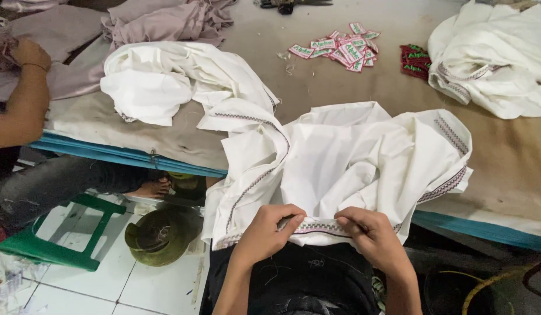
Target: Trimming loose threads from a white garment using scissors
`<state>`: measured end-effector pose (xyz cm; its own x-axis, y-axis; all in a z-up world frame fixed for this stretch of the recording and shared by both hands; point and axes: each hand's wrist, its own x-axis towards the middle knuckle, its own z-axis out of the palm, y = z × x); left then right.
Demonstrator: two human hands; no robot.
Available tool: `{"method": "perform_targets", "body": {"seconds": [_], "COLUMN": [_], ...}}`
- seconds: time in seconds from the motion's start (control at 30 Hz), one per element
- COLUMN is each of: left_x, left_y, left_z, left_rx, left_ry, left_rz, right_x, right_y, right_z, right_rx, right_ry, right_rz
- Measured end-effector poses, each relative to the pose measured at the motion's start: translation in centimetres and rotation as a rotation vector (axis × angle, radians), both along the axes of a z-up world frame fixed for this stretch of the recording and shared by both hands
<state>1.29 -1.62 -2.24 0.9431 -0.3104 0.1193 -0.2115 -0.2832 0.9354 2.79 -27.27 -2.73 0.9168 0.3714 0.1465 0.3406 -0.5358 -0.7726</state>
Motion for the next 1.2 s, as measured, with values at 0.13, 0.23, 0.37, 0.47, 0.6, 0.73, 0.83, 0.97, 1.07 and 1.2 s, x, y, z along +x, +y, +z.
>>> {"method": "perform_targets", "body": {"seconds": [0.13,0.23,0.37,0.47,0.6,0.73,0.83,0.97,1.07,1.2], "left_x": [-0.3,-0.6,-0.6,-0.6,-0.5,-0.7,-0.8,-0.7,-0.6,-0.5], "left_y": [-0.3,-0.6,-1.2,-1.5,-1.7,-1.8,-1.6,-1.3,-1.3,-1.4], "left_z": [0.6,1.4,1.0,0.9,0.7,0.5,-0.8,-1.9,-1.8,0.5], "left_rx": [0.016,0.077,0.097,0.159,0.238,0.273,0.236,0.207,0.188,0.185], "left_ry": [0.042,0.094,-0.083,-0.112,-0.067,0.048,-0.016,0.044,0.051,-0.085], "left_rz": [-0.017,-0.037,0.0,0.012,0.0,-0.012,-0.012,0.003,0.036,0.012], "right_x": [-0.3,-0.3,0.0,0.0,0.1,0.3,0.4,0.5,0.5,0.7], "right_y": [0.1,0.2,0.1,0.0,0.0,-0.2,-0.2,-0.2,-0.2,-0.2], "right_z": [1.2,1.1,1.0,0.8,0.9,0.4,0.0,0.0,0.3,0.7], "right_rx": [0.045,0.073,0.101,0.102,0.098,0.136,0.226,0.225,0.229,0.237], "right_ry": [0.038,0.039,0.061,0.07,0.078,0.119,0.14,0.155,0.157,0.163], "right_rz": [0.031,0.053,0.106,0.144,0.18,0.189,0.116,0.132,0.133,0.135]}}
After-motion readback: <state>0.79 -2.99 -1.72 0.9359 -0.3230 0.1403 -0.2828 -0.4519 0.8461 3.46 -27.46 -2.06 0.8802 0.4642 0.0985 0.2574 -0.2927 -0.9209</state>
